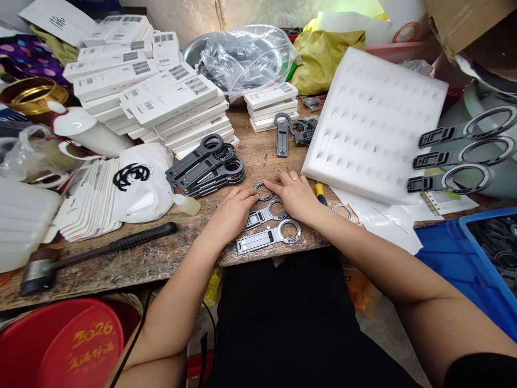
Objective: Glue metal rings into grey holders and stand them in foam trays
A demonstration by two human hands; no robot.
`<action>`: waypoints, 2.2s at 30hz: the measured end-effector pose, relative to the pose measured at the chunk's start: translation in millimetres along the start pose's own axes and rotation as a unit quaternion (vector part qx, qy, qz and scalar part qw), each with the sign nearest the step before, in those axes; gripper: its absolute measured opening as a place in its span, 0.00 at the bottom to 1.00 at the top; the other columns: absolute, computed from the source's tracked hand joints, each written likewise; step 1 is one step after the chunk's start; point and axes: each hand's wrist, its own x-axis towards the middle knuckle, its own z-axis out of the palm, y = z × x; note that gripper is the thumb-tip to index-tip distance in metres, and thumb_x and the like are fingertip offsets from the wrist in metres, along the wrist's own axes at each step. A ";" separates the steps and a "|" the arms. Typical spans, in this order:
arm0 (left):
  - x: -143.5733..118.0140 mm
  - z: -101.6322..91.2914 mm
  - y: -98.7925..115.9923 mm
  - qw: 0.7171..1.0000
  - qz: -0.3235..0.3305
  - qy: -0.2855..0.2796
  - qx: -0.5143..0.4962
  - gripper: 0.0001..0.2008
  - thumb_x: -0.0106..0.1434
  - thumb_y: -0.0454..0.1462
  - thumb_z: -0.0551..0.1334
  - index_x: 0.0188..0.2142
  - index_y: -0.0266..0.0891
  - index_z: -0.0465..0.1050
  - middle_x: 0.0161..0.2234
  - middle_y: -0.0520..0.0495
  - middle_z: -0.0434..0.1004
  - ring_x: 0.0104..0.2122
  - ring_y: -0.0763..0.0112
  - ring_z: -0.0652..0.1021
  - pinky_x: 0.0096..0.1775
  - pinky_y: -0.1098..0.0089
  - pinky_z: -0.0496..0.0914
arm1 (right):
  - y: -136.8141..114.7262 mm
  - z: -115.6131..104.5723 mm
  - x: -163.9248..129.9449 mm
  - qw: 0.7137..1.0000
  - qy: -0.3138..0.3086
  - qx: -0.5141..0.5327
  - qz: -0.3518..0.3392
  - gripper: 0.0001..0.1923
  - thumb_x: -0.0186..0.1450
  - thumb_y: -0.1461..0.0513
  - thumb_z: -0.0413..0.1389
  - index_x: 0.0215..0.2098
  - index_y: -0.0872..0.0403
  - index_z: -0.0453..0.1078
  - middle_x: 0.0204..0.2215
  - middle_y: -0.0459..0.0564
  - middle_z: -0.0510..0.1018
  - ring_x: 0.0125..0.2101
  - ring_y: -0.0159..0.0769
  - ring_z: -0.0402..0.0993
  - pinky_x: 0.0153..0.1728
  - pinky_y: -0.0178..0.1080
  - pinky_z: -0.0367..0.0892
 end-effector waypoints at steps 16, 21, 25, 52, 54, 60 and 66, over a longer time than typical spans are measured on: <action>-14.3 -17.7 42.5 0.996 0.079 -0.028 -0.021 0.16 0.77 0.41 0.58 0.56 0.39 0.81 0.57 0.40 0.84 0.60 0.51 0.78 0.62 0.47 0.72 | 14.6 -1.3 -84.6 1.000 -0.009 0.021 0.018 0.29 0.77 0.67 0.45 0.72 0.43 0.69 0.61 0.61 0.73 0.57 0.55 0.66 0.55 0.53 0.61; -17.2 -14.0 51.0 0.996 0.068 -0.054 0.035 0.18 0.78 0.43 0.58 0.57 0.39 0.81 0.58 0.39 0.84 0.60 0.47 0.78 0.59 0.44 0.71 | 5.6 2.7 -79.8 1.000 -0.011 -0.007 0.006 0.28 0.78 0.65 0.45 0.73 0.46 0.66 0.63 0.63 0.72 0.58 0.56 0.66 0.54 0.54 0.61; -16.4 -17.5 48.9 0.995 0.065 -0.074 0.029 0.18 0.77 0.43 0.58 0.58 0.39 0.80 0.59 0.39 0.82 0.62 0.48 0.77 0.60 0.46 0.70 | 5.8 -4.7 -68.8 1.000 -0.009 -0.013 -0.007 0.27 0.78 0.65 0.45 0.72 0.49 0.67 0.64 0.64 0.71 0.58 0.56 0.65 0.53 0.53 0.60; -47.7 -10.8 49.3 0.998 0.028 0.036 -0.047 0.23 0.77 0.42 0.60 0.69 0.45 0.69 0.68 0.38 0.73 0.68 0.50 0.72 0.67 0.45 0.69 | 15.8 -4.1 -80.6 0.991 0.070 0.110 0.024 0.28 0.75 0.68 0.44 0.69 0.51 0.71 0.58 0.61 0.76 0.54 0.51 0.68 0.54 0.50 0.63; -57.4 -4.9 62.1 0.998 0.050 0.024 -0.036 0.21 0.76 0.40 0.61 0.66 0.44 0.72 0.64 0.38 0.78 0.63 0.50 0.76 0.64 0.47 0.73 | 10.0 5.7 -104.1 0.989 0.060 0.129 0.026 0.24 0.77 0.66 0.46 0.66 0.53 0.74 0.53 0.60 0.79 0.50 0.49 0.70 0.53 0.49 0.65; -60.0 13.6 71.6 0.991 0.118 0.062 0.026 0.17 0.74 0.32 0.62 0.60 0.40 0.75 0.57 0.36 0.82 0.53 0.51 0.80 0.53 0.50 0.78 | -13.2 25.0 -121.6 0.978 0.065 0.179 0.090 0.21 0.78 0.58 0.50 0.62 0.56 0.77 0.47 0.61 0.81 0.49 0.49 0.75 0.54 0.50 0.71; -39.3 13.7 94.7 0.967 0.171 0.187 -0.026 0.26 0.69 0.26 0.65 0.65 0.43 0.72 0.56 0.33 0.80 0.53 0.53 0.79 0.53 0.51 0.78 | 0.7 11.4 -127.0 0.827 0.149 0.517 0.163 0.21 0.76 0.52 0.55 0.60 0.54 0.77 0.33 0.49 0.83 0.28 0.35 0.77 0.34 0.39 0.75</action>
